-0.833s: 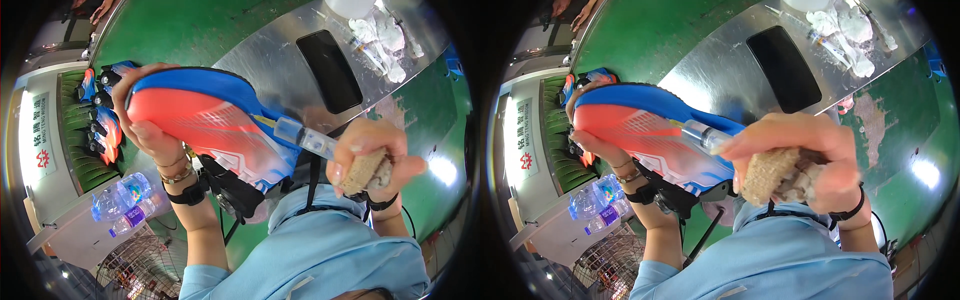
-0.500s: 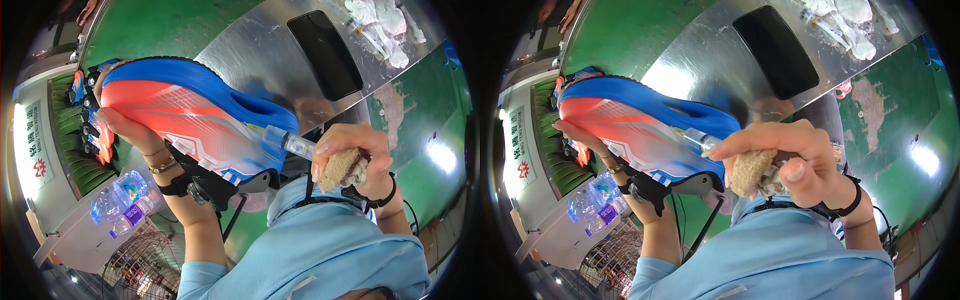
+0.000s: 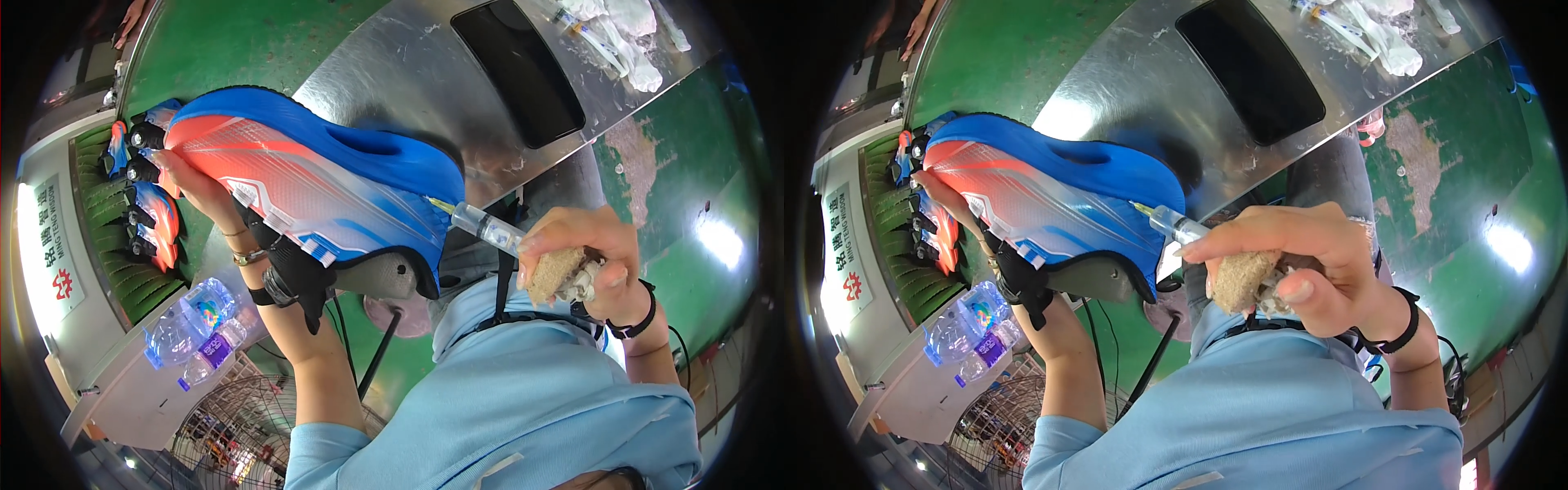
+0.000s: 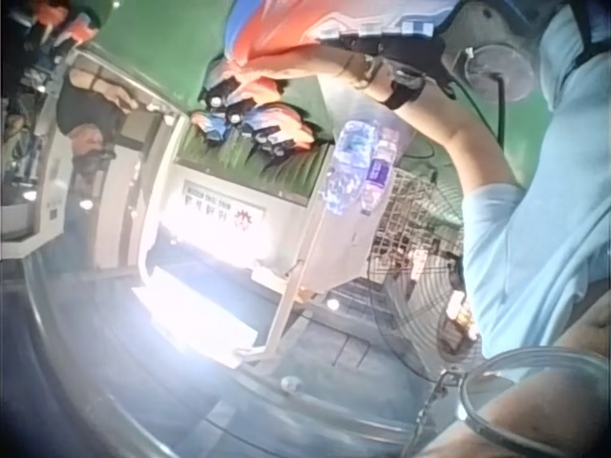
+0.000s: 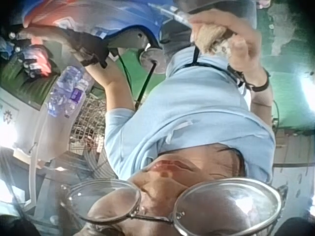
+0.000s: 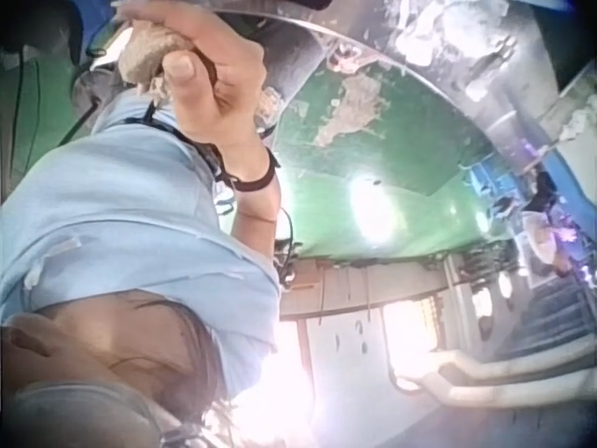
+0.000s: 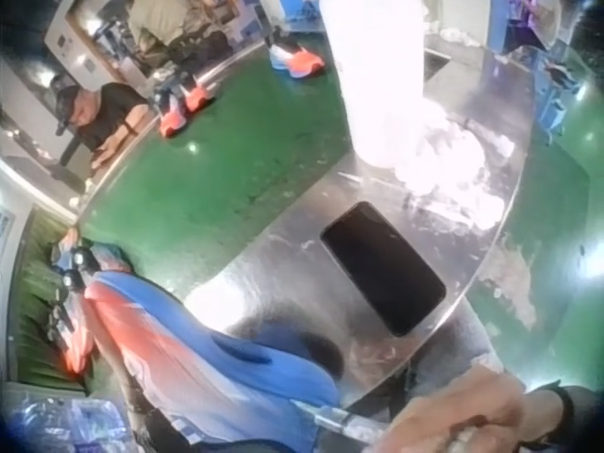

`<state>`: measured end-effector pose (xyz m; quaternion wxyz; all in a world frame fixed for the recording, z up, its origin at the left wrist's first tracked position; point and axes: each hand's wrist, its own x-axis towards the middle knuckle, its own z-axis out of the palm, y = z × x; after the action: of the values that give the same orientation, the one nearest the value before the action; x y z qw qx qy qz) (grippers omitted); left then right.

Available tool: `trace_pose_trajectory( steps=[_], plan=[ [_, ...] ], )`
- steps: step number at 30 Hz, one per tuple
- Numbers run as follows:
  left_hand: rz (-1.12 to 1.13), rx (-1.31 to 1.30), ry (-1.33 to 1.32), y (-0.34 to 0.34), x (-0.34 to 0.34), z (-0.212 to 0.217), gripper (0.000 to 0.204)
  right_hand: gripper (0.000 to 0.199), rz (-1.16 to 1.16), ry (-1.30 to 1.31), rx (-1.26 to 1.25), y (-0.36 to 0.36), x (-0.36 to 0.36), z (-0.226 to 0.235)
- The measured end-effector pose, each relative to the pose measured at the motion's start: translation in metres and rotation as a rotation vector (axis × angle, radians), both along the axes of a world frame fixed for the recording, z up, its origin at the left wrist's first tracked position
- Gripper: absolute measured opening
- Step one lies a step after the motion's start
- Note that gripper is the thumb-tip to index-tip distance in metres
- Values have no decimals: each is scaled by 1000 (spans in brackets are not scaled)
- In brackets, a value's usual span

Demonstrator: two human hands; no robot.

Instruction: Using a syringe to inject glue into the seams of a shoe sole.

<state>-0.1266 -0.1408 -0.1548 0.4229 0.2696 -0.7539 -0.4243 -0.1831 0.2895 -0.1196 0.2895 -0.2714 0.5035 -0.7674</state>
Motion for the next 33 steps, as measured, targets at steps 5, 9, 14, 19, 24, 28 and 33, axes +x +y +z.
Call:
trace_pose_trajectory(
  steps=[5, 9, 14, 19, 24, 28, 33],
  plan=[
    [-142, 254, 2, 39, -4, 9, 44, 60, 17, 14, -17, 0, -4, -4],
    [-276, 489, 8, 93, 11, 28, 42, 52, -42, -21, -21, -1, -6, -7],
    [-44, 755, 79, 96, 6, 9, 37, 43, -75, -122, -13, -15, -3, -11],
    [96, 628, -164, 81, 70, -12, 31, 36, -165, -195, -42, -31, 1, -13],
    [174, 682, -232, 144, 124, 16, 30, 34, -170, -225, -13, -36, 0, -14],
    [58, 929, -243, 191, 162, 17, 27, 35, -190, -216, -10, -38, 0, -15],
    [-290, 1239, -200, 234, 163, 7, 32, 40, -177, -252, 23, -34, 6, -7]
  ],
)
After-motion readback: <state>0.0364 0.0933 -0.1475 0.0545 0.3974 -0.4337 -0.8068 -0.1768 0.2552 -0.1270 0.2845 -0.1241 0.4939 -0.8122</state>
